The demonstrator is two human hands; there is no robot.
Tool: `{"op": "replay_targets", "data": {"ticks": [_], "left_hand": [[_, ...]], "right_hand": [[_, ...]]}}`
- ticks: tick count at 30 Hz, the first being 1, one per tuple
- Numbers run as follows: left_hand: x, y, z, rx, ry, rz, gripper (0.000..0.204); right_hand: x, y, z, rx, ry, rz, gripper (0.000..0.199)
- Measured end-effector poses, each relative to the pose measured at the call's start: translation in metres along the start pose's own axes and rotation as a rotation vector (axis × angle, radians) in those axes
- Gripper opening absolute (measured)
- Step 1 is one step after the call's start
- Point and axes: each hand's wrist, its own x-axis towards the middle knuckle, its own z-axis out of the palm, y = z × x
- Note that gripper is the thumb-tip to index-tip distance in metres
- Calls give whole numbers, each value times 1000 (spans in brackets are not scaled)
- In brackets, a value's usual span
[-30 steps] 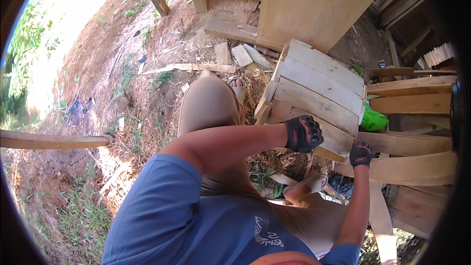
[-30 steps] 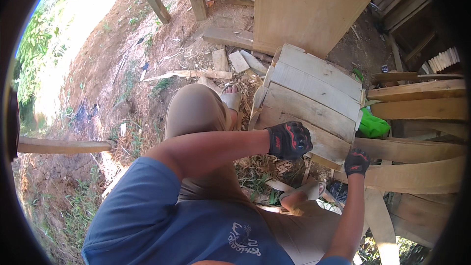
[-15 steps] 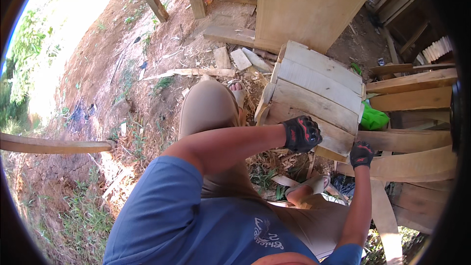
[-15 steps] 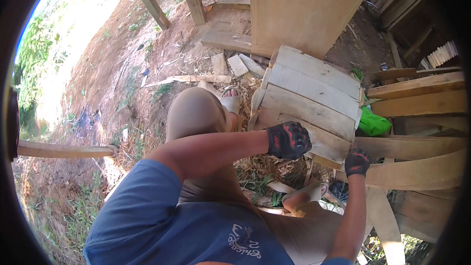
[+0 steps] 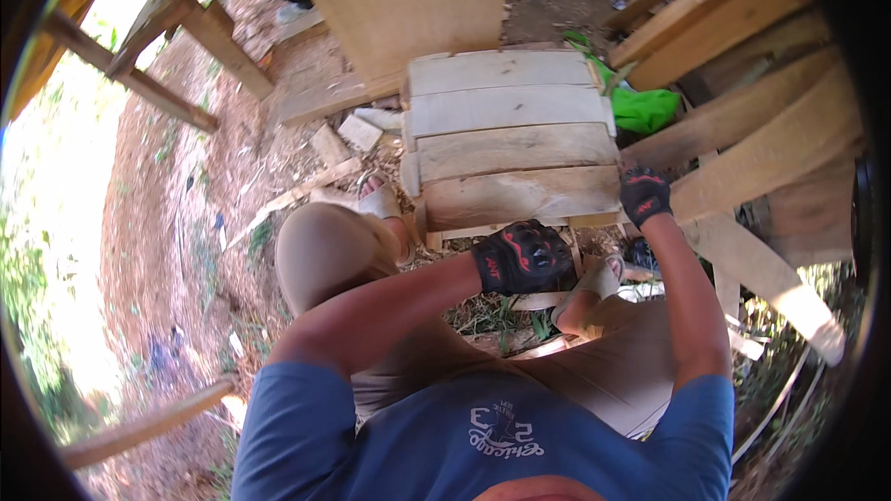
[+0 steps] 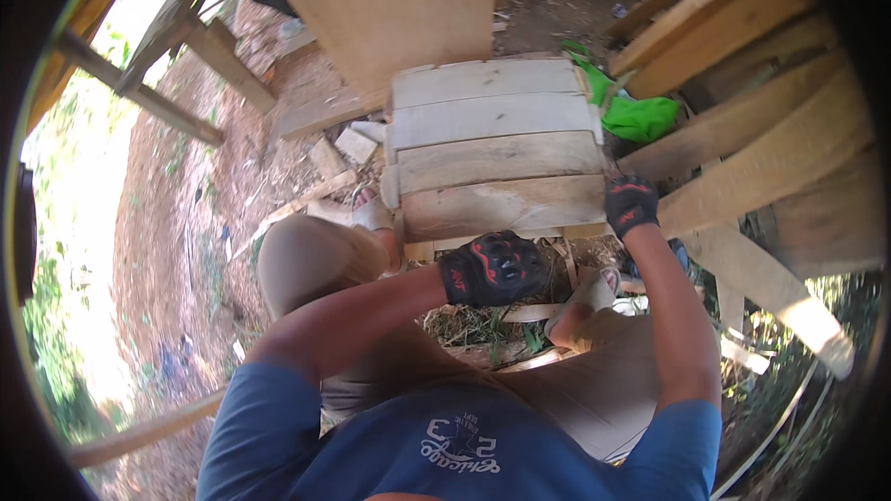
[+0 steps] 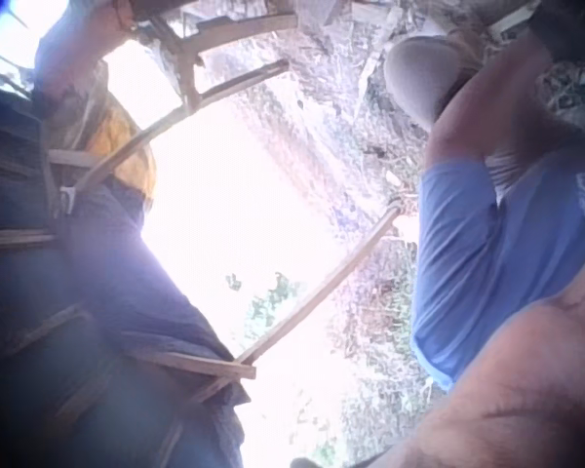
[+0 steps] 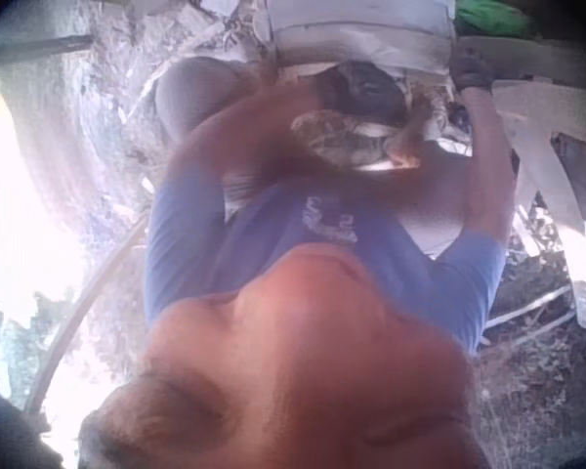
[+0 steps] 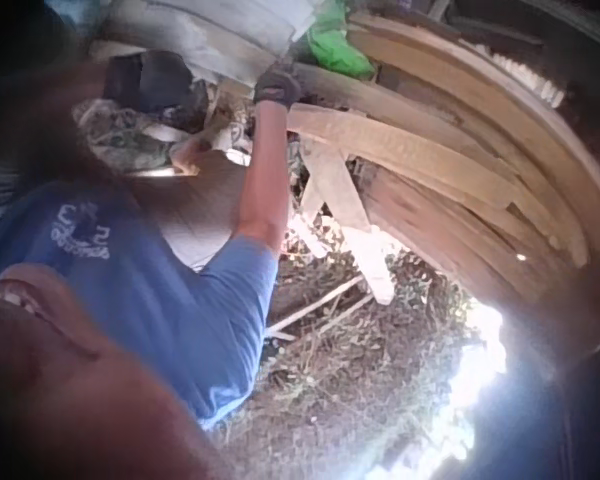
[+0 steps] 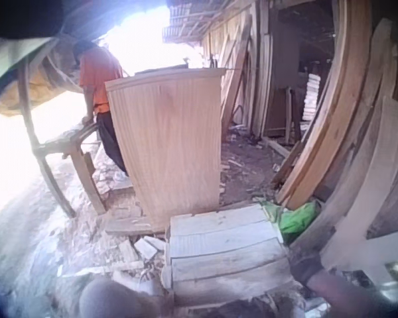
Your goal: The person sands a wooden crate by hand using sandpaper, turning it over to reach different sides, then stands up and picks up a hand saw.
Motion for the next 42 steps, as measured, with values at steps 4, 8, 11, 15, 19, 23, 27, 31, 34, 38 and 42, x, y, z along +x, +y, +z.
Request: {"op": "replay_targets", "data": {"ticks": [4, 8, 11, 15, 19, 23, 27, 31, 34, 38, 42], "left_hand": [[6, -12, -4, 12, 40, 14, 15], [8, -21, -7, 78, -44, -39, 17], [8, -22, -8, 111, -26, -91, 19], [8, -26, -14, 112, 88, -155, 22], [0, -46, -21, 143, 253, -374, 27], [-2, -59, -26, 283, 225, -581, 36], [-1, -59, -22, 277, 159, -641, 43], [7, -55, -14, 236, 125, -593, 43], [17, -50, -7, 248, 205, -475, 43], [34, -46, 3, 234, 245, -393, 42], [48, -42, 6, 202, 193, -386, 43]], "right_hand": [[-5, -6, -2, -21, -34, 19, 19], [-2, -19, -27, -91, -73, -14, 17], [3, -18, -29, -75, -111, -23, 19], [3, 4, -18, 33, -55, -53, 24], [12, 20, -66, 112, -141, -30, 30], [24, 27, -57, 191, -188, 137, 33], [32, 32, -22, 206, -206, 135, 30], [45, 23, -10, 196, -260, 102, 33], [53, -16, -19, 190, -193, 159, 29], [54, -29, -36, 83, -181, 123, 22], [52, -30, -28, 30, -149, 96, 19]]}}
